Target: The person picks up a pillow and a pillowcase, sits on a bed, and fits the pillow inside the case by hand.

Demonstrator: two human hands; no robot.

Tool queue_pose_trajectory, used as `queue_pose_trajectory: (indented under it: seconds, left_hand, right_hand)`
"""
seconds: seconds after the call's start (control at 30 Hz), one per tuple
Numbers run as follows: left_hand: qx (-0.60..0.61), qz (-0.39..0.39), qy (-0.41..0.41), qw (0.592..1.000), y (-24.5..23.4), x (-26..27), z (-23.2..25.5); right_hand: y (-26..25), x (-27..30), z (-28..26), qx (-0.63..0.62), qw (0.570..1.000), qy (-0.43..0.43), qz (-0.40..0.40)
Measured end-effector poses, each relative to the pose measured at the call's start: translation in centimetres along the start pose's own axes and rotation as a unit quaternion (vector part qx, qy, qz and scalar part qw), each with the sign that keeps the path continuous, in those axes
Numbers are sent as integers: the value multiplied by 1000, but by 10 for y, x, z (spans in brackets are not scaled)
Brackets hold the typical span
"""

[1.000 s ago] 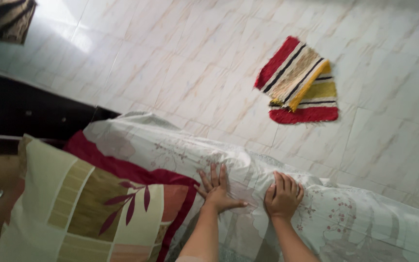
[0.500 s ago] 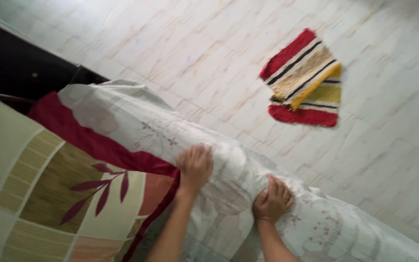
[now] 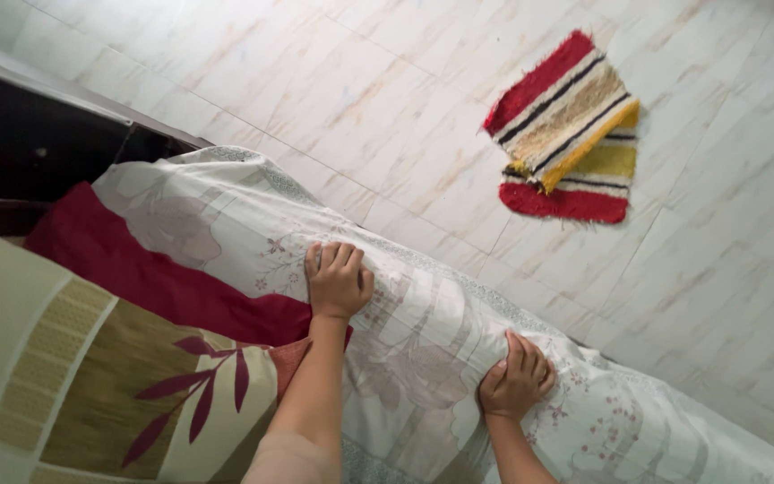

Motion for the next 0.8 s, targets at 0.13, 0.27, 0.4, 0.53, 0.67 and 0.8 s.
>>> queue_pose_trajectory:
  seconds: [0.13, 0.27, 0.4, 0.53, 0.67, 0.8]
  left_hand:
    - [-19, -11, 4, 1000, 5, -3, 1]
    - [-34, -18, -3, 999, 8, -3, 0]
    - [-36, -15, -5, 999, 8, -1, 2]
    - [-33, -39, -19, 998, 10, 2, -1]
    - [-34, -24, -15, 999, 13, -1, -4]
    - [-37, -64, -37, 997, 19, 5, -6]
  right_hand:
    - [-1, -2, 2, -4, 1000, 9, -22]
    - [-1, -3, 1, -2, 1000, 11, -28]
    - [-4, -4, 1, -3, 999, 1, -33]
    - [-3, -4, 1, -1, 999, -15, -51]
    - [-2, -9, -3, 16, 999, -20, -48]
    - [-6, -6, -6, 6, 998, -15, -59]
Point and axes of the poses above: each hand's wrist, its own x-axis away from the middle knuckle, its own y-axis out of the palm, z = x × y, the point moved 2 cm from there along -x, towards the middle knuckle, and after that the axes turned 14 degrees about -y, right-handed, at the moved point
